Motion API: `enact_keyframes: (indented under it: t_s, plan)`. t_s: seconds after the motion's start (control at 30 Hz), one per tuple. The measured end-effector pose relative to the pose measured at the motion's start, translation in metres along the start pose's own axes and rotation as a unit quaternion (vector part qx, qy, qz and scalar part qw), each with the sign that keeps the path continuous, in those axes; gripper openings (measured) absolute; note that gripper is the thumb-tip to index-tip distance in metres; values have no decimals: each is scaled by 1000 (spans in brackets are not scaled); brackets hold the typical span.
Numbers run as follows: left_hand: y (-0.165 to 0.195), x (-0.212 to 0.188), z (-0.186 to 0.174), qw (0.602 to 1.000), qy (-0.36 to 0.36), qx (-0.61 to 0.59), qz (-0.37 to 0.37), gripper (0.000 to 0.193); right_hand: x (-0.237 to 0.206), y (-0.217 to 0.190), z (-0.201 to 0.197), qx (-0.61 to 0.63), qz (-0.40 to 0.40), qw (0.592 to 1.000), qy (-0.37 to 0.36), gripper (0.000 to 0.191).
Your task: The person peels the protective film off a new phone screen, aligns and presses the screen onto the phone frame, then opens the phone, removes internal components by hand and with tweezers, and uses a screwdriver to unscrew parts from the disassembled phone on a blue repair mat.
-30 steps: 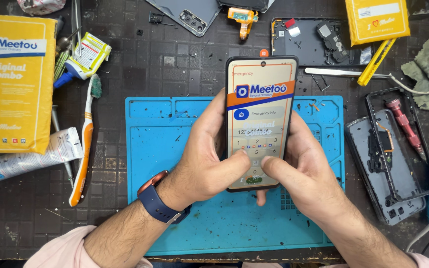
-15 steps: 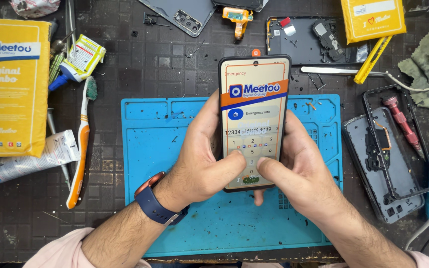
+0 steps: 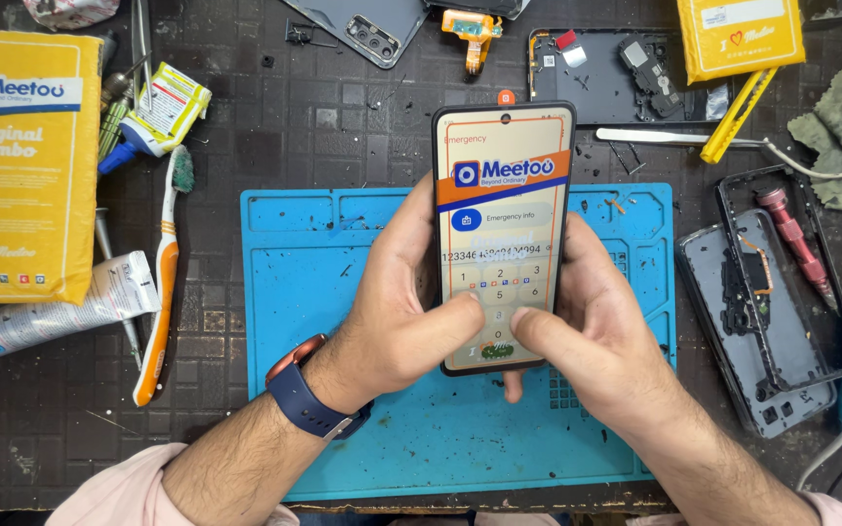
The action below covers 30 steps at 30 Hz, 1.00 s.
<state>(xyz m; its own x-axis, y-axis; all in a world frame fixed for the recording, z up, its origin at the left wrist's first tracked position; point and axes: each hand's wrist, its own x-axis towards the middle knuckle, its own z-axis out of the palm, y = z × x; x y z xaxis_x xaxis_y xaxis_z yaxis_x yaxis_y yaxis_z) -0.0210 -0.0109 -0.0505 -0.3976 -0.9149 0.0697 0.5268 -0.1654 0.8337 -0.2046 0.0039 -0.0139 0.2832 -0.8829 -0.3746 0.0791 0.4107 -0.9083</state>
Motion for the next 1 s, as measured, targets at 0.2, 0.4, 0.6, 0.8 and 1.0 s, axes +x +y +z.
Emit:
enact_keyframes:
  t_s: [0.2, 0.4, 0.6, 0.8, 1.0]
  plan:
    - [6, 1, -1, 1000, -1, -15, -6, 78, 0, -5, -1, 3, -10, 1000, -4, 67]
    - [7, 4, 1, 1000, 17, -19, -1, 72, 1, -4, 2, -9, -29, 1000, 2, 56]
    - [1, 7, 2, 998, 54, 18, 32, 58, -3, 1, 8, -83, -65, 994, 31, 47]
    - [3, 8, 3, 994, 89, 55, 21, 69, -9, -2, 15, -235, -161, 957, 58, 47]
    - [-2, 4, 8, 988, 111, 104, 39, 93, -16, -11, 18, -409, -315, 855, 58, 50]
